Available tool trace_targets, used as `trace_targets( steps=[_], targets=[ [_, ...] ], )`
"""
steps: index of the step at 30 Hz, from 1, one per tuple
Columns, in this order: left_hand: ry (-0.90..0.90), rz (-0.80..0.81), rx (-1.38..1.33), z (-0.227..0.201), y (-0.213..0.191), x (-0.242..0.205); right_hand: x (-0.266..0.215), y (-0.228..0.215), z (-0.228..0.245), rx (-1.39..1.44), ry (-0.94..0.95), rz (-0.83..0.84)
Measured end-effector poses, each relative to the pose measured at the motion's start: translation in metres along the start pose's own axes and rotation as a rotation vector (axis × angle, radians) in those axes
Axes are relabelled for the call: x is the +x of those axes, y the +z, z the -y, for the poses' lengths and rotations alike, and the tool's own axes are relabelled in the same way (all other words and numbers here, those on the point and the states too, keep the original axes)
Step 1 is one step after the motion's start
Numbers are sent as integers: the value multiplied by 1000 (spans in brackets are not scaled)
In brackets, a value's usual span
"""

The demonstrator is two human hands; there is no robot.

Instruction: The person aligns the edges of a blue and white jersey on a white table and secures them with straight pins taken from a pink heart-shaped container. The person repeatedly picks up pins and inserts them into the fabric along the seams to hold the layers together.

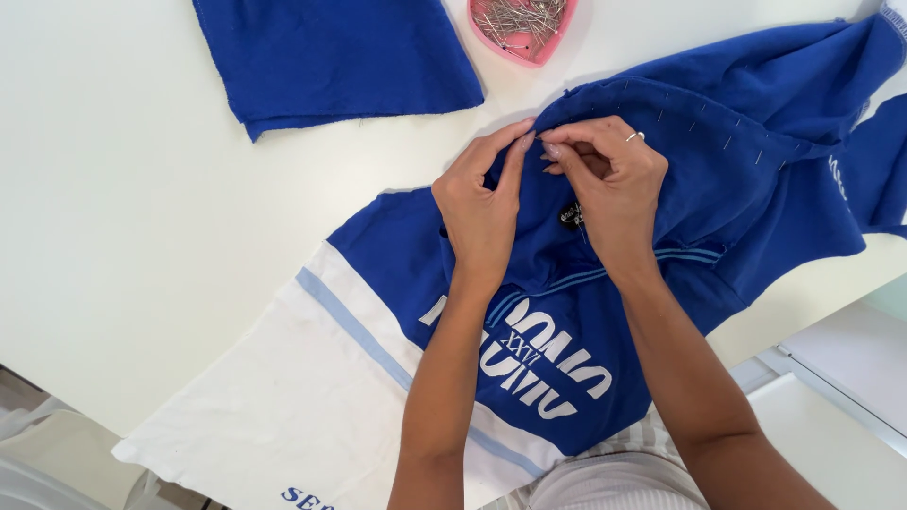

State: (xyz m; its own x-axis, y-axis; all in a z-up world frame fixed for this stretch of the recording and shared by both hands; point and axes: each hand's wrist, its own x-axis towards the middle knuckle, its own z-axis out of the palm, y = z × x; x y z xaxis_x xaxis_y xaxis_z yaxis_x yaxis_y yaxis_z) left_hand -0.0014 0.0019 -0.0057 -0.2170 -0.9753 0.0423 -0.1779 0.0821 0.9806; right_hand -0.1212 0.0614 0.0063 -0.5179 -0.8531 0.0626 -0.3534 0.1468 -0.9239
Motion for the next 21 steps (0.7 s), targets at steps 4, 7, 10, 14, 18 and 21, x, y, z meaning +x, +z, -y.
trace_targets(
  steps=[4,7,10,14,18,21],
  targets=[
    [-8,0,-31,3,1,0,2,1,3,-19,-2,5],
    [-5,-11,-46,1,1,1,3,0,5,-22,19,26],
    [7,1,-56,2,1,0,3,1,5,-57,9,38],
    [31,16,-64,-1,-1,1,4,8,9,-91,-6,-8],
    [0,12,-62,8,1,-1,1,7,5,-104,-12,-19],
    [-27,19,-41,6,1,-1,-2,5,6,-109,6,-11]
  ],
)
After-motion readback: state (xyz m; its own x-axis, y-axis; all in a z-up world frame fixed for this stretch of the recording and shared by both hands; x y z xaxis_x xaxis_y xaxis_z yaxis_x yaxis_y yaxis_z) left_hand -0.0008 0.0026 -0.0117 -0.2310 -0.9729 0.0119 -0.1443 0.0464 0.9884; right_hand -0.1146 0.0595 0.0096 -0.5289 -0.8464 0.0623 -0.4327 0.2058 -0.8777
